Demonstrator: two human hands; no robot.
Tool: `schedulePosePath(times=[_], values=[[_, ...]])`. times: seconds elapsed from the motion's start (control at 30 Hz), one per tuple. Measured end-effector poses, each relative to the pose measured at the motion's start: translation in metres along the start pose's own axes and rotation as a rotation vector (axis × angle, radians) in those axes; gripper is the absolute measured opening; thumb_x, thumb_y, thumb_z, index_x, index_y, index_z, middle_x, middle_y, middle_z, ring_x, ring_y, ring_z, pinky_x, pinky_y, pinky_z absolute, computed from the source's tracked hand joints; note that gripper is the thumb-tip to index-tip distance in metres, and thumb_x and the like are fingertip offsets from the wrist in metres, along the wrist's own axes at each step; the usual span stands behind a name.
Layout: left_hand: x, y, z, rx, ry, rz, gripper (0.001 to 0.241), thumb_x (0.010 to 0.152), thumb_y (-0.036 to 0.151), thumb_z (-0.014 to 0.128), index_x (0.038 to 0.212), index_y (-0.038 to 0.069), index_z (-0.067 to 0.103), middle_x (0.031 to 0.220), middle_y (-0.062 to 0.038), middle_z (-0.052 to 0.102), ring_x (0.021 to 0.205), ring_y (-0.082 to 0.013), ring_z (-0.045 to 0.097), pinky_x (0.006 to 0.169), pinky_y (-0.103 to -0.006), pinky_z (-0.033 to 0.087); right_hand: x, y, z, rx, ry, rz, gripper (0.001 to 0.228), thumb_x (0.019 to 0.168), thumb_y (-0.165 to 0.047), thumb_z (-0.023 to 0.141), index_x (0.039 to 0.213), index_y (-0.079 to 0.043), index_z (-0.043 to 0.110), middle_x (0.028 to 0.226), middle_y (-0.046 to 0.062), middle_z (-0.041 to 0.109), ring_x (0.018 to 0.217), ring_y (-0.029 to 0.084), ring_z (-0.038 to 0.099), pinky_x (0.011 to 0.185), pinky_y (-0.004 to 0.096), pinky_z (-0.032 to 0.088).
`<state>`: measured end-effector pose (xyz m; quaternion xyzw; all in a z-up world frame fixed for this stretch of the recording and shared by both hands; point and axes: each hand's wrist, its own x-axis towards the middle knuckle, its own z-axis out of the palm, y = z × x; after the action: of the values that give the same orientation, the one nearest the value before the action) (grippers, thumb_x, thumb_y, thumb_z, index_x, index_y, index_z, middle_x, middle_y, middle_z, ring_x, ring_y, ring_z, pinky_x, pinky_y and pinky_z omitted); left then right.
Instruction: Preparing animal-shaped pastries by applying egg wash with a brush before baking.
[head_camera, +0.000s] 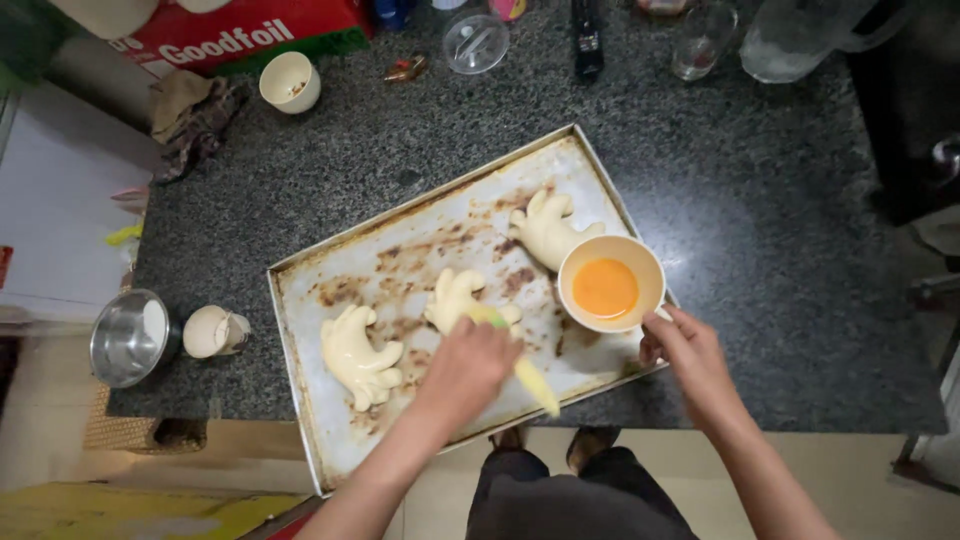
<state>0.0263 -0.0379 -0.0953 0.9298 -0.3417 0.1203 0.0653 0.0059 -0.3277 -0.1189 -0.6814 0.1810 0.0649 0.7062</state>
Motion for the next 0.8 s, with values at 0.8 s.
schedulePosePath(times=[0.8], values=[[-0.010,0.005,0.022,0.056,-0.114,-0.066,0.025,0.085,0.025,0.066,0.109,0.022,0.073,0.081,-0.002,0.060,0.078,-0.0227,0.062,0.077,-0.0401,0.043,0.007,0.017,-0.039,0.039,-0.121,0.008,0.031,0.100,-0.019,0.062,0.072,-0.007,0.059,0.057,0.007,0.050,0.051,0.020,0.057,0.056,0.032,0.047]])
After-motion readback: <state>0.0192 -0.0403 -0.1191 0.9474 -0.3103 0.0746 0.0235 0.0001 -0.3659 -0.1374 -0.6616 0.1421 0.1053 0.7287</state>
